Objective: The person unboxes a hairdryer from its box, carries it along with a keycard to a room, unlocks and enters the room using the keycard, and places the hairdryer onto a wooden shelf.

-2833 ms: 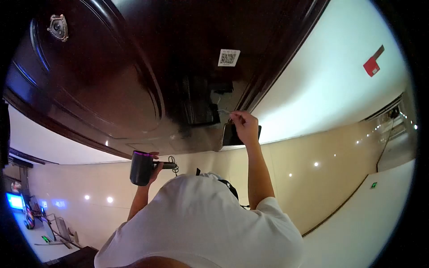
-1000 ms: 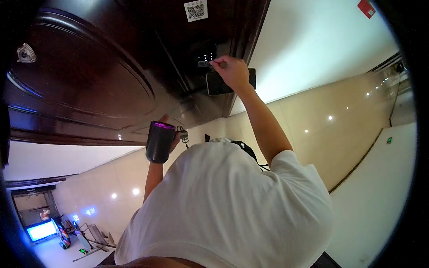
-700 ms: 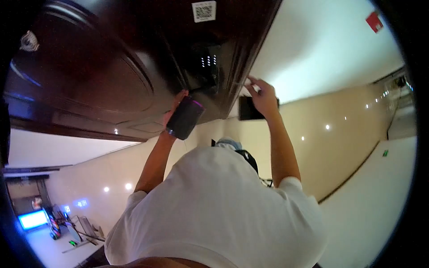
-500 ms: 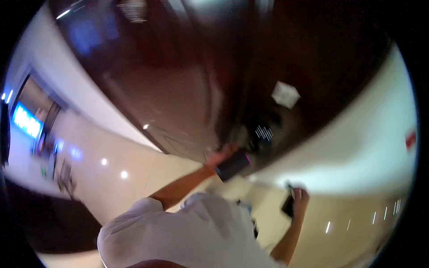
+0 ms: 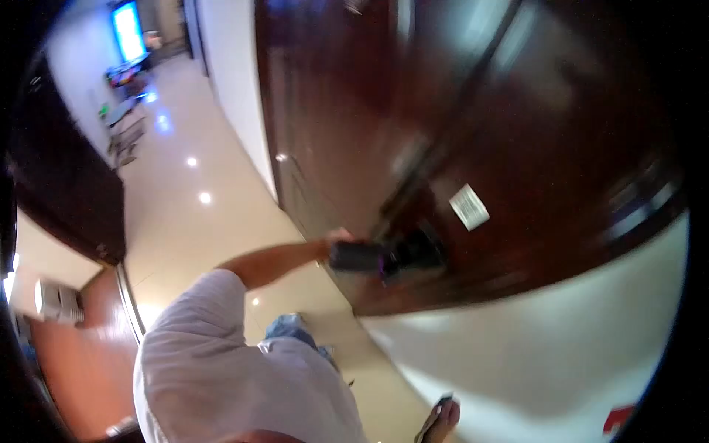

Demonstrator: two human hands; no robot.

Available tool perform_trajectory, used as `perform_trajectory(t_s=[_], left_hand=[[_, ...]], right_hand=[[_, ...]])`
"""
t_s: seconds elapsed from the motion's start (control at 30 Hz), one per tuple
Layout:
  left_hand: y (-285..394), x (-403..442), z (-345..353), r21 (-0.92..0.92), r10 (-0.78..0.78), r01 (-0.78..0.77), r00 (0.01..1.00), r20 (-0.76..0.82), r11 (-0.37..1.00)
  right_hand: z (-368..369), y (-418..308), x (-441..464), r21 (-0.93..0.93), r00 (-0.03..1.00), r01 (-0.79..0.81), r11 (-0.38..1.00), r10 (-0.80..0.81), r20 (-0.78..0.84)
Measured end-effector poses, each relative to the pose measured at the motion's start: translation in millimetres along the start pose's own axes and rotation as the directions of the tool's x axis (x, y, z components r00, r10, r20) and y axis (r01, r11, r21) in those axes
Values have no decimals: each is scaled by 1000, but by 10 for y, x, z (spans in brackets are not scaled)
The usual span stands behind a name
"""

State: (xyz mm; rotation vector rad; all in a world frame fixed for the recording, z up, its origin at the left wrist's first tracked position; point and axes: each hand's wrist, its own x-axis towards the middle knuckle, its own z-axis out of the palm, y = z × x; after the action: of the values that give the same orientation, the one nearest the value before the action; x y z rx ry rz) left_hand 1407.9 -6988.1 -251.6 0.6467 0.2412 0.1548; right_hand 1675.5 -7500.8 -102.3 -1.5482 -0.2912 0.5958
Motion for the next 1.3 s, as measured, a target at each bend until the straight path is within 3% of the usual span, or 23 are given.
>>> perform_trajectory(t_s=[0.03,0.07,0.1,0.13,0.17,0.2,0.23,0.27,0.3,0.33,0.4,0.47,0.6,0.67,0.7,0.8,0.87,0.93,1.0,1.03,1.2,1.27,1.3], left_hand=[[-72,22,-74,-98,13,-7,998,58,995],[-61,-28,65,107,97,-101,994,40,989],[-112,-10,139,204,122,-132,991,61,970],[-163,9,216,298,146,-164,986,82,940],[-278,115,126,603,158,-182,983,92,776],[-363,203,18,836,169,-194,978,124,513],[-419,245,-99,961,179,-207,968,174,184],[-453,327,-227,962,186,-215,952,245,-167],[-622,489,-573,954,156,-249,949,275,-167],[-644,502,-510,965,170,-148,968,187,-217],[-529,316,172,969,218,169,968,-127,-183],[-489,222,510,966,214,236,954,-211,-103],[-969,397,-135,960,119,144,977,-177,242],[-1190,464,-622,982,36,133,990,-139,135],[-1042,387,-542,987,39,124,991,-129,106],[-755,-247,176,931,86,185,982,-166,-315],[-786,-602,293,934,281,-86,940,192,-348],[-683,-913,413,892,495,-424,747,443,-159],[-622,-1348,842,948,450,17,883,136,-319],[-605,-1554,958,930,456,115,888,60,-348],[-1061,-2883,1712,874,635,348,770,-59,-340],[-1457,-3291,2097,856,715,427,692,-102,-291],[-1664,-3410,2292,847,790,471,604,-106,-246]], right_hand=[[190,-215,-152,-86,998,-13,996,8,-55],[108,-327,-207,-176,996,-30,984,43,75],[-84,-243,-242,-272,998,7,962,10,61],[-247,-100,-196,-186,997,39,982,-26,71],[-211,-139,-221,-240,999,4,971,7,44],[-260,-84,-224,-220,998,-23,975,35,52],[-207,-104,-305,-220,999,-16,975,24,35],[-175,-140,-368,-207,999,-36,978,39,13],[-165,-159,-410,-194,999,-48,980,48,-3],[-207,-107,-427,-130,999,-42,991,45,25],[-140,-186,-523,-139,997,-78,987,77,-11],[12,-334,-658,-147,991,-134,980,136,6],[106,-425,-628,-84,981,-179,980,184,60],[174,-319,-519,-32,978,-118,993,121,172],[233,-357,-495,-69,976,-124,990,135,173],[253,-174,-361,8,963,-50,999,46,266],[336,-253,-348,-25,938,-68,997,73,338],[285,-174,-208,-93,913,-59,994,91,398],[342,-102,-114,-57,890,-80,995,97,446],[398,-76,-28,-10,875,-102,995,94,474],[569,-106,192,-40,752,-142,989,134,646],[606,-37,341,-107,708,-104,989,149,691],[611,-2,391,-148,678,-64,987,152,719]])
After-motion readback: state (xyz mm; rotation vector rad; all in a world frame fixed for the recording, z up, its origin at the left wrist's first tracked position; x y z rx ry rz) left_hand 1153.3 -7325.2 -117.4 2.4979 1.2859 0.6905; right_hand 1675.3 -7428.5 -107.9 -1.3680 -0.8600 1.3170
